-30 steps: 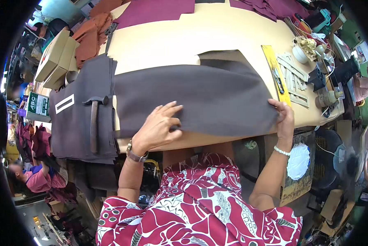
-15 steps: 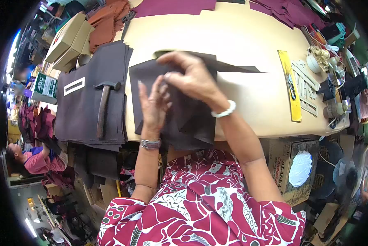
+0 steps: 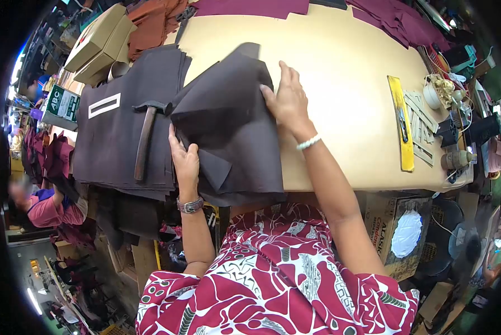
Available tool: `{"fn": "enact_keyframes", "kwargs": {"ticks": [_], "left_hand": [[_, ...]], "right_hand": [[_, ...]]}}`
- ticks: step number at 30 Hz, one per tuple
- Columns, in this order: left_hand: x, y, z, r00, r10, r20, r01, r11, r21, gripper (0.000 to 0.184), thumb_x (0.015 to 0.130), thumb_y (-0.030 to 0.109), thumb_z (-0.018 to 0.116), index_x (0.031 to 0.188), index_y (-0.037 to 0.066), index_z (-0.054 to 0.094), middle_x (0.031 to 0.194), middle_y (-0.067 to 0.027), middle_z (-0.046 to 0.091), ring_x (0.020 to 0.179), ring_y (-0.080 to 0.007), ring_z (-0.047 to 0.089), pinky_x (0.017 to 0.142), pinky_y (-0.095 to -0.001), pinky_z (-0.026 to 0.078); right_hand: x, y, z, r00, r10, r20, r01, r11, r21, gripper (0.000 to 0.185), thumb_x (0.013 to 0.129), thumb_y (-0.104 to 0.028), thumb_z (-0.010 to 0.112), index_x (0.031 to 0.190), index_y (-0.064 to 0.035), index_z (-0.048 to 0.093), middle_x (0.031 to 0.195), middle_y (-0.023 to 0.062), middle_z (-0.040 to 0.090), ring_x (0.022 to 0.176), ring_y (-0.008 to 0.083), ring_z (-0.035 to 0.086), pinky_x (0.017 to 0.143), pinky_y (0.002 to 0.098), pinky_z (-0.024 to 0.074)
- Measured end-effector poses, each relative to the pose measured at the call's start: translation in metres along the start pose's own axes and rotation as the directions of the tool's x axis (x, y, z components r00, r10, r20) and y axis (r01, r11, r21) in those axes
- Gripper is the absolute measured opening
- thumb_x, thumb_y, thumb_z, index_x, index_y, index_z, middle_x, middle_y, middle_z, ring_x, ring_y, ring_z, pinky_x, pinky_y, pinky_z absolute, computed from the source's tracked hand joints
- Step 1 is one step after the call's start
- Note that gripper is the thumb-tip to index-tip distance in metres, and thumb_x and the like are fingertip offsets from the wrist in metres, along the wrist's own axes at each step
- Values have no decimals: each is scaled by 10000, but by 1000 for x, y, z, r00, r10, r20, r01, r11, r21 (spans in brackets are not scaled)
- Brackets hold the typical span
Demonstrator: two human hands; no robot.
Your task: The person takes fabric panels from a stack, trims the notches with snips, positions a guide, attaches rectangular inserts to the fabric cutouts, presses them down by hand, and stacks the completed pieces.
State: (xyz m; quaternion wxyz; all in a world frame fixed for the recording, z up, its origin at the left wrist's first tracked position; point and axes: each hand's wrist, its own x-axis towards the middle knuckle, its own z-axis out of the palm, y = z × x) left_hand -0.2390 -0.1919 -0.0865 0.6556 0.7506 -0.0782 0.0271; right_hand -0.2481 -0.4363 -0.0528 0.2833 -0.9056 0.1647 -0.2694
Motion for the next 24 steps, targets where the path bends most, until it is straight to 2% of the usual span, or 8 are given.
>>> {"fn": "enact_keyframes", "kwargs": {"ticks": [2,6,7,11,13,18,22,24], "left_hand": [[-4,-1,0,999,-40,-25,39,999,-15,763,757,-108,410,1447,15,110,1461,-262,227,1333,-278,313,1066,-298,267],[-7,18,5,998,-34,-49,33,999,-34,710,772,-65,402,1444,57,209,1429,-238,323,1311,-268,350,1040,-295,295],[-7,18,3,1000,-18,-18,18,1000,-6,682,777,-52,398,1433,60,251,1418,-231,347,1289,-265,380,1028,-296,310],[-5,-5,-4,995,77,58,-85,985,150,474,802,5,420,1263,29,524,1272,-219,522,1092,-265,538,985,-311,360],[-5,-7,-1,998,-58,24,55,990,133,363,829,63,513,1181,17,593,1161,-222,592,1058,-294,563,1002,-340,358],[-8,0,3,992,114,47,-123,943,310,403,794,83,613,1187,-2,575,1087,-237,603,998,-352,568,947,-369,400],[-15,2,5,982,177,66,-189,927,322,495,754,36,614,1240,-2,526,1079,-249,593,1010,-364,558,925,-386,414],[-16,2,8,982,174,77,-190,928,320,534,741,19,609,1264,2,503,1093,-257,582,1022,-365,552,922,-388,417]], "right_hand": [[21,8,9,949,207,239,-264,934,239,662,784,-249,685,1316,27,403,1333,250,415,1030,286,594,898,348,457],[66,29,35,908,106,405,-295,847,441,665,752,-282,707,1278,35,453,1200,303,523,1105,327,550,950,361,423],[75,32,43,926,62,372,-227,879,420,661,769,-360,688,1237,60,483,1105,297,578,1024,310,598,887,350,471],[72,3,11,846,322,425,-408,904,127,840,734,-482,679,1248,125,409,873,209,648,672,273,666,664,336,548],[56,-8,2,786,357,505,-484,864,142,892,711,-476,695,1274,129,361,827,200,643,636,270,659,648,354,549],[36,-6,20,799,260,542,-475,826,303,979,714,-461,707,1349,113,233,740,177,585,527,198,583,391,275,441],[45,-40,5,757,376,535,-563,791,241,1043,654,-457,728,1347,121,205,833,248,613,668,259,645,506,309,525],[45,-48,3,783,330,527,-466,873,144,1088,621,-464,738,1338,137,182,869,258,617,742,290,658,578,313,549]]}}
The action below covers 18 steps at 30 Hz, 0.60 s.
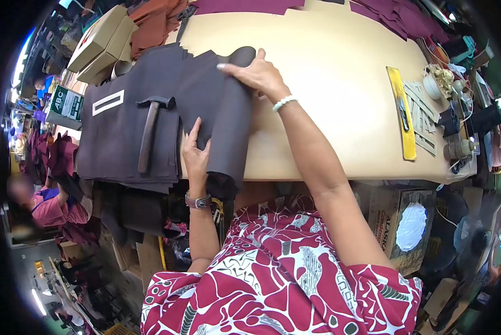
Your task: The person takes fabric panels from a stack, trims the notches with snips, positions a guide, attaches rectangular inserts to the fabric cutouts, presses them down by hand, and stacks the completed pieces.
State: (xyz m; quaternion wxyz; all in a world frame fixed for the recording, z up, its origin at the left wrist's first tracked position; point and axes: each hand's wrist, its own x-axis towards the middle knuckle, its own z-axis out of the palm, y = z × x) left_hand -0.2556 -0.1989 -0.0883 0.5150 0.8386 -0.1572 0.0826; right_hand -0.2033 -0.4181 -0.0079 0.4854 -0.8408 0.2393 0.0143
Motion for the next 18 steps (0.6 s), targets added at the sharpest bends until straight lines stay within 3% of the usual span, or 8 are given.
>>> {"fn": "enact_keyframes", "kwargs": {"ticks": [2,3,5,8,12,14,16,18], "left_hand": [[-1,7,0,999,-29,18,29,999,27,560,732,8,600,1281,7,485,1117,-264,567,1042,-370,543,930,-386,416],[-1,6,1,1000,-1,23,0,999,50,567,733,0,589,1288,5,475,1131,-262,559,1052,-367,540,936,-381,414],[1,1,6,998,59,32,-61,994,89,579,735,-15,568,1303,2,456,1158,-259,543,1074,-361,535,949,-370,410],[11,3,25,993,25,116,-1,979,-205,591,734,-34,538,1315,-8,435,1188,-246,526,1104,-339,528,967,-352,399],[24,37,60,953,83,293,-40,988,-149,615,718,-38,524,1323,-8,424,1175,-234,523,980,-276,571,886,-333,440],[30,28,85,925,291,247,-285,957,-59,620,705,-28,526,1318,-13,431,1190,-226,518,735,-182,552,723,-286,468],[29,49,87,936,116,332,-71,987,-144,600,697,-26,522,1294,-19,461,1195,-228,525,801,-206,587,768,-276,468],[25,50,87,942,136,306,-91,983,-159,500,725,-14,544,1225,-34,525,1139,-218,562,809,-200,594,772,-273,468]], "right_hand": [[0,3,0,996,-55,65,65,982,-175,1089,618,-466,735,1322,150,177,913,250,625,769,303,659,596,318,553],[16,21,6,993,-112,28,116,961,-252,1008,639,-324,748,1335,143,189,1025,274,600,896,295,640,711,320,539],[24,46,-7,984,-175,8,176,983,-60,939,648,-213,738,1342,134,208,1115,287,557,963,299,615,796,331,509],[29,96,-46,978,-201,-48,206,968,144,852,663,-62,716,1349,123,244,1237,305,476,1040,312,580,884,339,469],[7,147,-107,949,-160,-270,197,974,114,802,672,-70,733,1329,109,310,1293,297,442,1135,315,524,963,329,420],[15,180,-132,927,-134,-351,147,989,10,808,666,-96,748,1329,94,327,1253,291,482,1115,320,540,966,327,417],[2,180,-144,890,-112,-442,69,991,-112,837,659,-103,755,1344,87,314,1183,291,531,1062,307,572,922,323,450],[-8,174,-146,884,-63,-463,24,996,-91,816,681,-203,759,1325,78,343,1178,315,532,1102,357,551,960,351,422]]}}
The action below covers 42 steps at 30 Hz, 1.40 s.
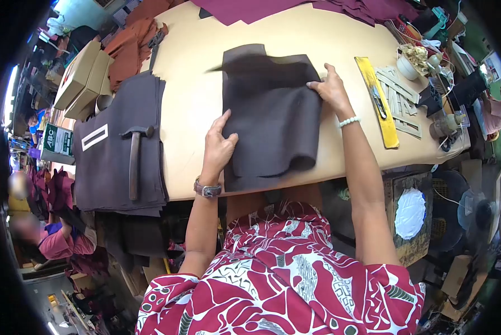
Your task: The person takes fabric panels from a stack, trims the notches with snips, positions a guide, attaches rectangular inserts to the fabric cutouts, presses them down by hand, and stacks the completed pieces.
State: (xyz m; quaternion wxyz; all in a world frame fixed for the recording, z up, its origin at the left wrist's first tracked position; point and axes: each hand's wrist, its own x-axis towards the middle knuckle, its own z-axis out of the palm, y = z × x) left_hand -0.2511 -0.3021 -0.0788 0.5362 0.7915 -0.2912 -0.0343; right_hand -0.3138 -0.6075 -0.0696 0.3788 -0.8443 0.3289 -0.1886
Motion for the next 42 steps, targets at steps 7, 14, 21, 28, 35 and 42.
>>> {"fn": "enact_keyframes", "kwargs": {"ticks": [7,14,21,28,35,42], "left_hand": [[17,-13,-8,956,-279,95,295,911,-289,271,800,26,623,1063,-39,642,870,-71,647,712,-85,568,661,-203,466],[32,-1,-12,909,-357,214,406,874,-266,398,779,-19,624,1172,-48,573,943,-117,634,776,-109,598,703,-195,487],[-15,29,8,967,-231,107,245,959,-145,314,815,43,618,1119,-38,617,1069,-139,648,947,-179,607,866,-279,456],[-39,14,21,988,150,-22,-133,928,348,240,844,105,588,1066,42,652,923,-249,626,869,-399,587,804,-400,468],[19,-7,-8,993,4,120,-23,987,156,285,815,86,613,1094,36,642,988,-221,651,939,-285,647,821,-316,480],[34,-13,-25,978,-47,205,20,991,131,321,759,66,692,1075,26,660,851,-112,685,739,-129,623,691,-272,504]], "right_hand": [[1,-8,9,994,93,-52,-86,987,138,773,723,-262,738,1310,80,369,1016,287,609,972,330,617,865,352,479],[11,-23,16,997,-43,-67,37,996,-84,705,783,-253,688,1316,68,356,891,251,635,929,361,624,853,384,477],[-5,-35,-2,1000,19,3,-18,991,-133,954,689,-427,748,1353,87,296,732,162,613,723,269,626,699,326,491],[-41,-18,-23,980,-14,201,35,994,-103,880,701,-305,744,1368,53,295,924,254,631,904,338,630,795,379,492],[-32,-22,13,997,-77,-13,69,948,-312,708,733,-184,685,1335,-34,345,913,226,644,903,390,617,806,449,486],[-47,-29,14,986,-146,-84,88,872,-481,743,748,-221,687,1363,-65,299,903,209,650,865,388,629,767,469,495]]}}
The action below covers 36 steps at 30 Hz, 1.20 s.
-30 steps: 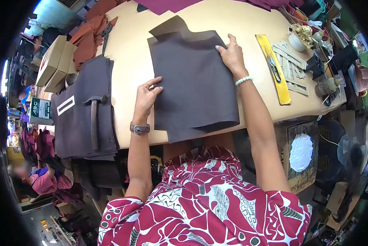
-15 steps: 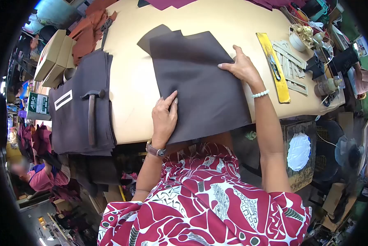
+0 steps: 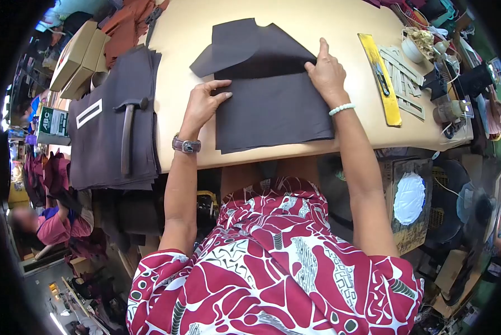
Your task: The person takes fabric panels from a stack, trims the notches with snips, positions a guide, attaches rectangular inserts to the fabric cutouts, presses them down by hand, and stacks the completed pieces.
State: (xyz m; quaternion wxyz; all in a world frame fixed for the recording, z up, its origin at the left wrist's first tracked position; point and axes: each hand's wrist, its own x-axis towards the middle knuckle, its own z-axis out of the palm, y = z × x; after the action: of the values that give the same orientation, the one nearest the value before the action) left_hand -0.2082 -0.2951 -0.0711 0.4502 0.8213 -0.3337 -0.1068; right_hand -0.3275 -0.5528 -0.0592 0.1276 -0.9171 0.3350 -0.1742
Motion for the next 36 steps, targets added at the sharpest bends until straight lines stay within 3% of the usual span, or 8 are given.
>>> {"fn": "enact_keyframes", "kwargs": {"ticks": [1,4,7,10,19,31,34,36], "left_hand": [[-2,-2,1,1000,9,-5,-9,1000,-6,327,755,66,698,1077,28,660,840,-105,683,734,-131,624,687,-275,505],[-9,8,2,996,-91,18,92,994,-56,348,726,83,703,1065,24,657,995,-195,663,898,-262,654,813,-311,498],[-11,6,5,993,-113,31,115,991,-69,362,722,87,709,1075,31,654,995,-197,659,909,-270,647,819,-321,495],[-11,-2,10,998,34,-58,-32,999,41,359,738,83,713,1091,45,657,818,-118,671,705,-141,616,668,-270,505],[-10,-3,12,994,68,-87,-63,996,58,373,715,100,733,1082,76,672,790,-118,666,655,-137,587,626,-271,491],[-13,5,10,996,-43,-84,45,999,23,366,710,105,744,1070,78,681,673,-56,620,595,-92,522,573,-246,465],[-13,11,7,993,-116,-28,116,993,-12,365,697,92,739,1053,54,672,993,-183,660,844,-265,646,787,-324,496],[-17,7,15,974,131,-183,-83,965,247,335,707,95,723,1037,68,679,977,-148,630,815,-237,608,750,-326,485]], "right_hand": [[2,4,4,1000,-16,-8,16,1000,1,737,751,-219,683,1364,-70,301,904,205,651,866,389,628,767,467,495],[4,12,8,998,-53,-31,54,998,35,709,759,-217,675,1358,-79,321,911,191,653,881,387,624,781,462,492],[7,18,12,998,-48,-42,52,995,91,696,758,-224,678,1349,-78,341,915,180,654,891,379,622,797,457,485],[6,18,13,998,-43,-46,47,993,107,701,757,-225,678,1353,-83,339,909,168,655,888,374,623,795,455,486],[8,18,9,1000,-9,-3,10,995,102,690,766,-222,679,1353,-88,341,889,153,665,873,368,630,775,453,492],[9,20,11,999,-26,-26,28,996,88,684,760,-176,674,1355,-86,349,889,161,654,856,350,635,771,425,494],[12,26,17,997,-58,-52,63,993,102,710,757,-237,697,1356,-107,340,860,169,664,857,370,636,752,451,500],[12,26,21,996,-70,-61,74,994,75,721,753,-242,703,1359,-108,336,846,167,662,841,367,638,738,451,503]]}}
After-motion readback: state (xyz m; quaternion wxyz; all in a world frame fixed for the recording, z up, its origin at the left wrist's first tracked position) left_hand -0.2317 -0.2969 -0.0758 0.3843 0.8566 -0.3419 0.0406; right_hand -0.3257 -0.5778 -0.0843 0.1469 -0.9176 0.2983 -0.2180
